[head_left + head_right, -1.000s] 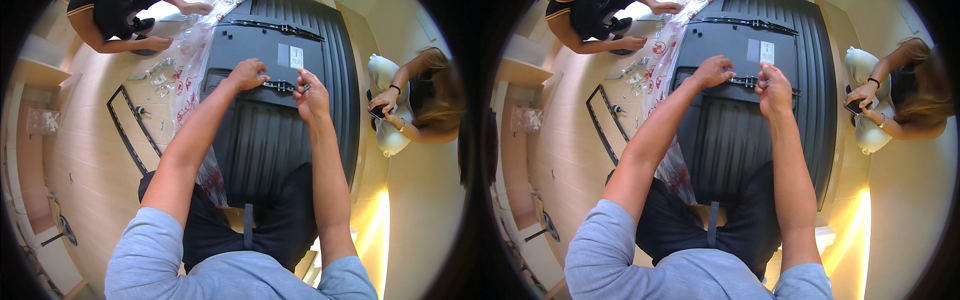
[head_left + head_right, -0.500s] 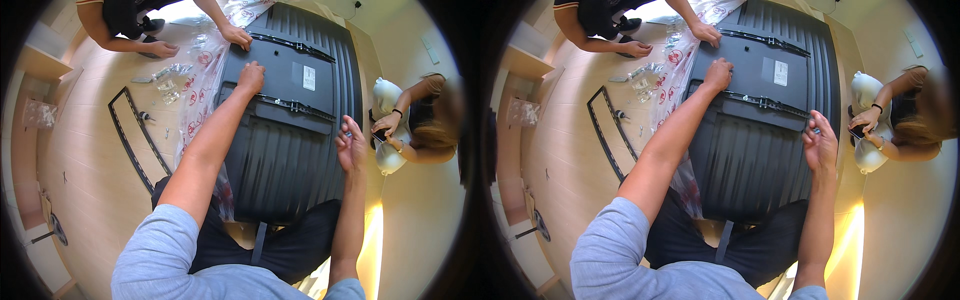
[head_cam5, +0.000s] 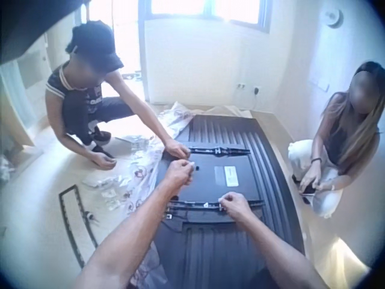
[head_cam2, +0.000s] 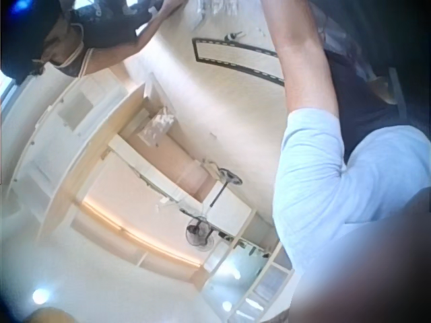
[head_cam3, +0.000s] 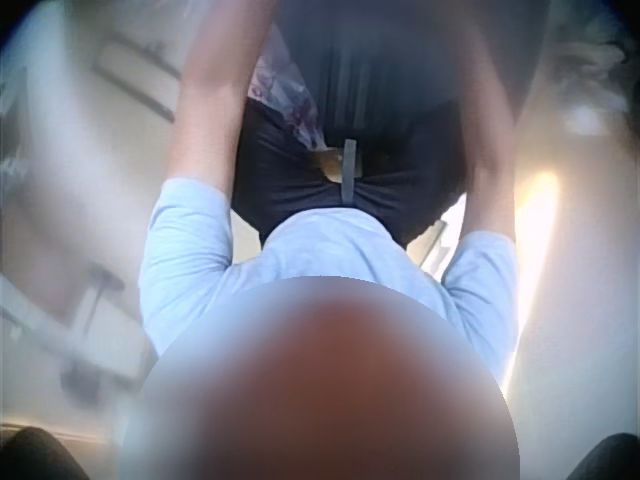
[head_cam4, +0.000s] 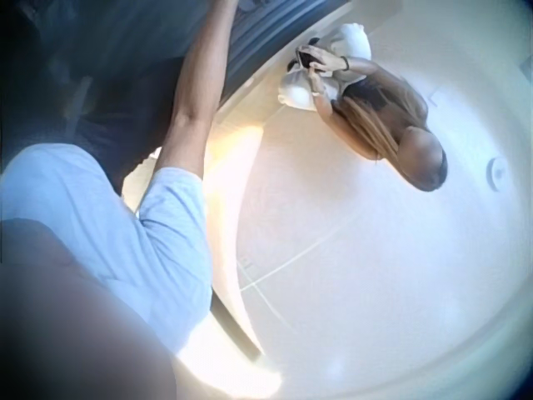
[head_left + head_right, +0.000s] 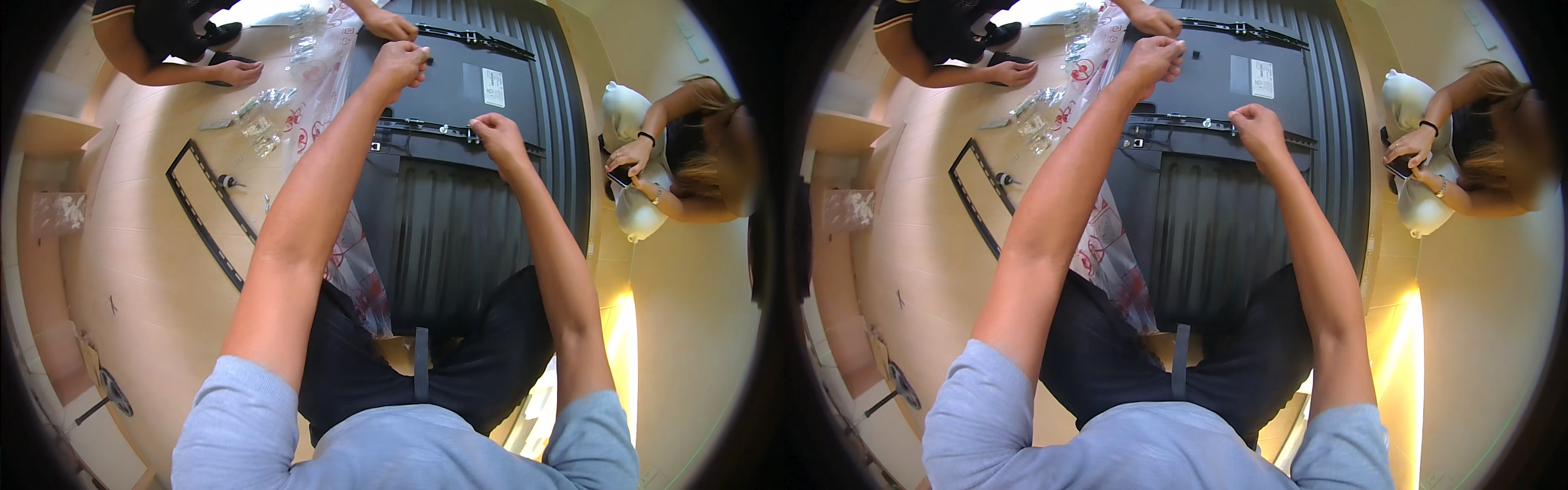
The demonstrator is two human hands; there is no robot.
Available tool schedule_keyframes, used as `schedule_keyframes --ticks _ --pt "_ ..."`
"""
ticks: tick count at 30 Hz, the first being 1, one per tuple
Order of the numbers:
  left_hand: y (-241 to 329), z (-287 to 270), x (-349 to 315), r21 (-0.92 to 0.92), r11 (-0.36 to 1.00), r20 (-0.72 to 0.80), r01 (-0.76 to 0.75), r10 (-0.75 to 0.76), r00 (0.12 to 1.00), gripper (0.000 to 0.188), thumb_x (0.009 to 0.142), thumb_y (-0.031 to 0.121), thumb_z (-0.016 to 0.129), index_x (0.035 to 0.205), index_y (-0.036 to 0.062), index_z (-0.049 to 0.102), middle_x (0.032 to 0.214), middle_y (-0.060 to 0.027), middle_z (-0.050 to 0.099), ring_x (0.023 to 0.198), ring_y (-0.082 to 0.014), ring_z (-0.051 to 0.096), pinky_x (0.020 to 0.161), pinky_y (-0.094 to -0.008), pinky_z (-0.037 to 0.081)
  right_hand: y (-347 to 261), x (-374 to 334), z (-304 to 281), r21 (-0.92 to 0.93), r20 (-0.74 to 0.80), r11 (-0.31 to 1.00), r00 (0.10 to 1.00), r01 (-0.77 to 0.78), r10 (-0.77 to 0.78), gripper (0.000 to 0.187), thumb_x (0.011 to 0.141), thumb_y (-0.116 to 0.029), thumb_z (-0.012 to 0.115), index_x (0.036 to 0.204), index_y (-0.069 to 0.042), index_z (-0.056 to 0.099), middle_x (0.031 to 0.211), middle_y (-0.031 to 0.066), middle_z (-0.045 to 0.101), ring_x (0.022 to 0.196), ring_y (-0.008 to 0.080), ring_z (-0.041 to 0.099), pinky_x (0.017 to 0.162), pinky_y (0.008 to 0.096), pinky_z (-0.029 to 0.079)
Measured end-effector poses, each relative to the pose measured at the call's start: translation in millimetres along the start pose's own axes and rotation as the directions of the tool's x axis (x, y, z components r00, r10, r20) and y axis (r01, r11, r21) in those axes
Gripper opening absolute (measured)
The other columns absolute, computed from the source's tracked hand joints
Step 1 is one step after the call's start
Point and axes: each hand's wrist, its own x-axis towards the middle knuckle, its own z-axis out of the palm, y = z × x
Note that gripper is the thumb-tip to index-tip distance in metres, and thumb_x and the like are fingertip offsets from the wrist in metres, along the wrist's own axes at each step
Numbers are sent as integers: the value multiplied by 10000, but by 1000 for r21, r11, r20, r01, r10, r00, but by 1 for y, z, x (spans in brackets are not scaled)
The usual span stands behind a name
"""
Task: The person assembles a TV stand by attaching metal brackets to the back of a flat-screen TV using screws and a screwdriver. They work on the floor with two other people nearby.
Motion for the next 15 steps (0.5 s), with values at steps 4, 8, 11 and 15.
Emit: schedule_keyframes --ticks 4,8,11,15 --pt "45 -11 -46 140 988 168 -62 38 985 253 988 250 699 1073 13 683 854 -31 657 718 -133 649 637 -300 533 -2 20 35 -501 -24 858 990 110 -141 434 948 -462 691 949 -30 729 943 210 743 895 392 713 782 486 544" --pt "62 -31 -94 178 978 194 -107 72 978 260 990 235 698 1088 -5 679 872 -45 673 710 -131 662 613 -272 541 -6 14 49 -572 10 811 989 127 -148 455 945 -493 682 967 -41 730 988 236 740 964 446 703 825 530 544" --pt "55 -30 -117 10 998 96 64 -65 993 225 973 192 704 1078 -4 666 850 -61 669 670 -140 672 566 -261 544 -8 15 52 -593 12 793 986 142 -167 428 948 -466 688 986 -41 726 988 229 741 975 442 702 835 536 546" --pt "32 -11 -136 -36 976 66 213 -210 975 169 954 141 690 1046 4 654 821 -66 661 638 -151 677 531 -262 543 -3 16 51 -602 42 785 987 149 -155 391 952 -438 693 1002 -51 719 980 222 740 965 434 705 820 532 547"
